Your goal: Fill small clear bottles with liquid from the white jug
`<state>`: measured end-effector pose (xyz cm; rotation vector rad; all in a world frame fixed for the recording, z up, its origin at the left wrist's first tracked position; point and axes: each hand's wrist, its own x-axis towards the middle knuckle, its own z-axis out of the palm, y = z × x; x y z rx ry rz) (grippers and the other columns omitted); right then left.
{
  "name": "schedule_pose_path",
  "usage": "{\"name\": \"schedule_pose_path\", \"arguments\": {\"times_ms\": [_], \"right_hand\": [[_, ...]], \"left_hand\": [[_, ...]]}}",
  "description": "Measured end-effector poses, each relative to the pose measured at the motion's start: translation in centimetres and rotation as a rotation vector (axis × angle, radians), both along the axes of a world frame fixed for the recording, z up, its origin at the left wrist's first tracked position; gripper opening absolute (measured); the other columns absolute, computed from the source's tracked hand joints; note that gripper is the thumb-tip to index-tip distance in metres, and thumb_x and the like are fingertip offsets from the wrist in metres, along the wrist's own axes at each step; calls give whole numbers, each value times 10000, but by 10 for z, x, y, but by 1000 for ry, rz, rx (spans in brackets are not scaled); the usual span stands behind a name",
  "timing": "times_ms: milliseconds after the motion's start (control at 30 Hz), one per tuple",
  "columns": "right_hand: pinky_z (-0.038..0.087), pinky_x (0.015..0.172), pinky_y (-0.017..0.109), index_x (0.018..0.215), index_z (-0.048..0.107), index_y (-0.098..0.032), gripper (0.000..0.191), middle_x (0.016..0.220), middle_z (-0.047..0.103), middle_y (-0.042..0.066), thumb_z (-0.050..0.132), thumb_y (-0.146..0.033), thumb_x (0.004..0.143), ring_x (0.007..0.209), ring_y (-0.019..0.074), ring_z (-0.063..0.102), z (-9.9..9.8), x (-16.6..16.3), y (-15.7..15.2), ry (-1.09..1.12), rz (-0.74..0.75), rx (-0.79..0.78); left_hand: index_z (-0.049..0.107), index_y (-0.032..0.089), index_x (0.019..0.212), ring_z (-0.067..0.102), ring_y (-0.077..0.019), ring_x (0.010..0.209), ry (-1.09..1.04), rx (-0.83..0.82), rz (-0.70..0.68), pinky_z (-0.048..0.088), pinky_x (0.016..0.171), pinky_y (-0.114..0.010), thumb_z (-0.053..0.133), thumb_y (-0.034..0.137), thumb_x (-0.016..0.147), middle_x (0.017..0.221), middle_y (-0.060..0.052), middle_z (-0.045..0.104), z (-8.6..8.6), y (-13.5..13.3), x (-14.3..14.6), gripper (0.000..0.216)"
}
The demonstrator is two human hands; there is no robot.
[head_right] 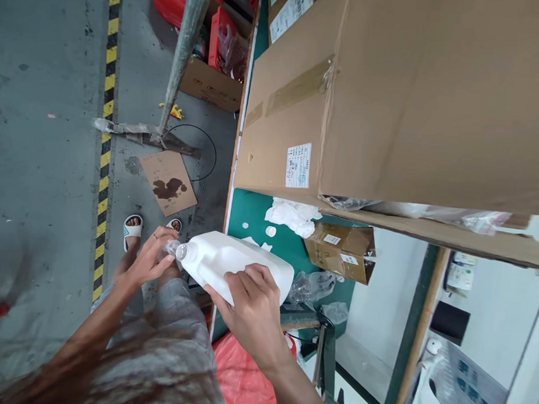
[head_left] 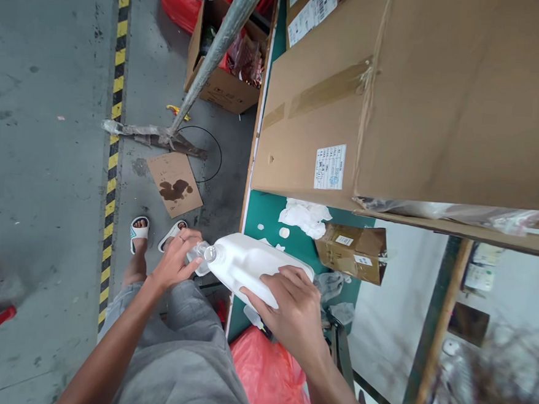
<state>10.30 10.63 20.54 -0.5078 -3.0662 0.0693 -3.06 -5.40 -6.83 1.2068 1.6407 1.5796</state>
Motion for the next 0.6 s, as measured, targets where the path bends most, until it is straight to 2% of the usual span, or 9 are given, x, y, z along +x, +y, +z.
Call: {"name": "schedule_pose_path", "arguments": {"times_ms": [233, 433, 600], "right_hand": [[570, 723, 379, 878, 728, -201, 379, 699, 745, 32, 666, -438, 1167, 660, 213, 673, -2, 1, -1, -6, -8, -2], [575, 735, 375, 919, 738, -205, 321, 720, 754, 33, 705, -430, 1147, 678, 211, 680, -3, 2, -1, -11, -8, -10], [568, 716, 381, 878, 734, -189, 376, 708, 738, 38, 682, -437, 1156, 667, 211, 671, -2, 1, -2, -25, -1, -5]], "left_hand": [[621, 265, 1313, 677, -331, 1183, -2, -1, 9, 576, 1056, -535, 522, 487, 1176, 1280, -136, 701, -2, -1, 0, 280], [643, 255, 1301, 680, -334, 1192, -18, -19, 9, 582, 1079, -542, 506, 516, 1178, 1282, -145, 706, -3, -2, 1, 319], [632, 270, 1316, 685, -338, 1180, -25, -7, 11, 584, 1058, -551, 506, 531, 1180, 1272, -139, 708, -4, -2, 2, 321]]}}
